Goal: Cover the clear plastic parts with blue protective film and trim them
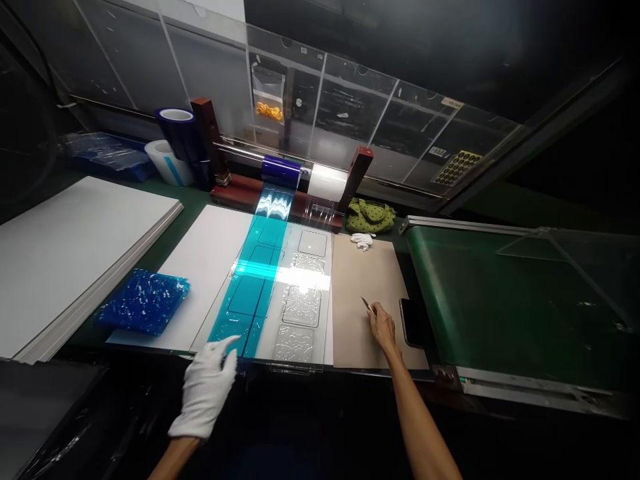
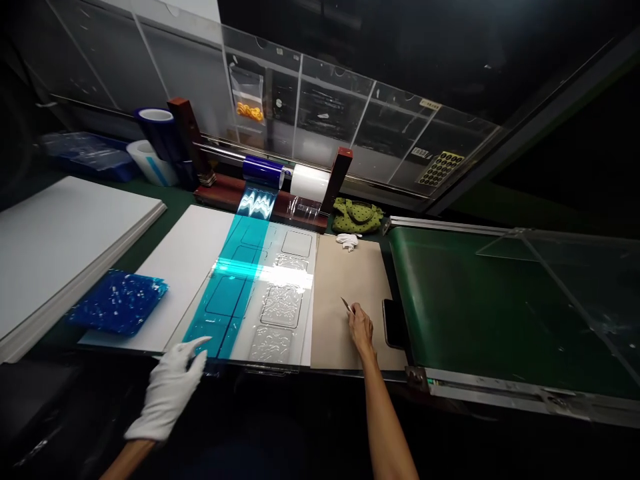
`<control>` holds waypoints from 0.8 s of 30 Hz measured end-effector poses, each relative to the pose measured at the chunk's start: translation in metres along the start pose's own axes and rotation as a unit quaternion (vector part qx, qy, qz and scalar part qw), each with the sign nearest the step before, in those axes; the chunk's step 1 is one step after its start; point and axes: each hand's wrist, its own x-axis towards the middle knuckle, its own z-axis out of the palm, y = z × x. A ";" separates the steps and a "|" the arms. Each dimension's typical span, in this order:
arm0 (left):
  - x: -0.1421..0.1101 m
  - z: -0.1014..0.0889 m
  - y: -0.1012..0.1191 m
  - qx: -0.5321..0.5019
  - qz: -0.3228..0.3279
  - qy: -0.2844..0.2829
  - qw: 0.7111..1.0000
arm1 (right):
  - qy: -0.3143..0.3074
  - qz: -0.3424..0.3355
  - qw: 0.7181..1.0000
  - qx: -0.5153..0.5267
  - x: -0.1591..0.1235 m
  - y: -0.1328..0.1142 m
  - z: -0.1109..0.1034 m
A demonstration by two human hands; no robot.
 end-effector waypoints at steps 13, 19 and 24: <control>0.031 0.074 0.013 0.177 0.135 -0.147 0.964 | -0.141 -0.315 0.927 -0.146 -0.041 -0.155 0.057; 0.033 0.078 0.010 0.183 0.157 -0.145 0.960 | -0.169 -0.350 0.905 -0.175 -0.034 -0.178 0.069; 0.022 0.075 0.008 0.191 0.172 -0.110 0.960 | -0.176 -0.349 0.898 -0.200 -0.035 -0.168 0.064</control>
